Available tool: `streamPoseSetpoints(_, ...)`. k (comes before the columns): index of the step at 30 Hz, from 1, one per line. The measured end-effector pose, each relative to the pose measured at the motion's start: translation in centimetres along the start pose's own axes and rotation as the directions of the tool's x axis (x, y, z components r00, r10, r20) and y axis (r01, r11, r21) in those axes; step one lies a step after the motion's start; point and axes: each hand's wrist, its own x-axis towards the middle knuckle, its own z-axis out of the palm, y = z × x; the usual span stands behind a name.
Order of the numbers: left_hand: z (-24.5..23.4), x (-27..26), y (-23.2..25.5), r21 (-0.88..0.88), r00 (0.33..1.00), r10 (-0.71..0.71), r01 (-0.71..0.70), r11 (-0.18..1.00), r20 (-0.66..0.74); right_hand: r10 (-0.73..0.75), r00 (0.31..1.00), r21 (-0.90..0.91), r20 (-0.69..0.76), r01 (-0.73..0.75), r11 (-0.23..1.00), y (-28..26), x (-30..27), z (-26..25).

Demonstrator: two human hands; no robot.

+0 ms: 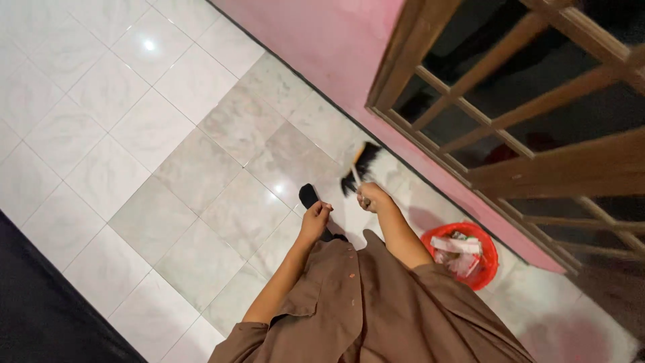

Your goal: The person sweeps the tiled floor using a broom and then uses a dustpan to collect the debris.

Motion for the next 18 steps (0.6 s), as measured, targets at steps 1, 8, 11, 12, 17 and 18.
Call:
streamPoseSetpoints(1, -0.5, 0.9, -0.1, -0.018, 1.0, -0.012, 0.011, 1.0, -0.01, -0.011, 1.0, -0.012, 0.012, 0.011, 1.0, -1.0, 0.5, 0.7)
streamPoseSetpoints(8, -4.5, 9.9, 3.3, 0.006, 0.999, 0.036, -0.036, 0.999, -0.033, 0.011, 0.999, 0.13, -0.038, -0.006, 0.992, -8.5, -0.9, 2.2)
streamPoseSetpoints(11, -5.5, 13.1, 6.3, 0.065, 1.0, -0.021, 0.023, 0.998, -0.021, 0.038, 0.997, 0.216, -0.072, -0.021, 0.976, -9.7, -3.1, 3.1)
streamPoseSetpoints(12, -5.5, 14.2, 7.3, 0.093, 0.999, -0.048, 0.05, 0.994, -0.02, 0.046, 0.996, 0.213, -0.071, -0.03, 0.977, -10.0, -3.7, 3.7)
streamPoseSetpoints(17, -5.3, 18.8, 9.7, 0.018, 0.992, -0.022, 0.02, 1.0, 0.126, 0.038, 0.999, 0.172, -0.026, -0.033, 0.985, -10.2, -1.3, 5.9)
streamPoseSetpoints(18, -5.4, 19.6, 9.8, 0.01, 0.99, -0.023, 0.022, 1.0, 0.142, 0.018, 1.0, 0.187, -0.025, -0.013, 0.982, -11.3, 1.1, 7.2)
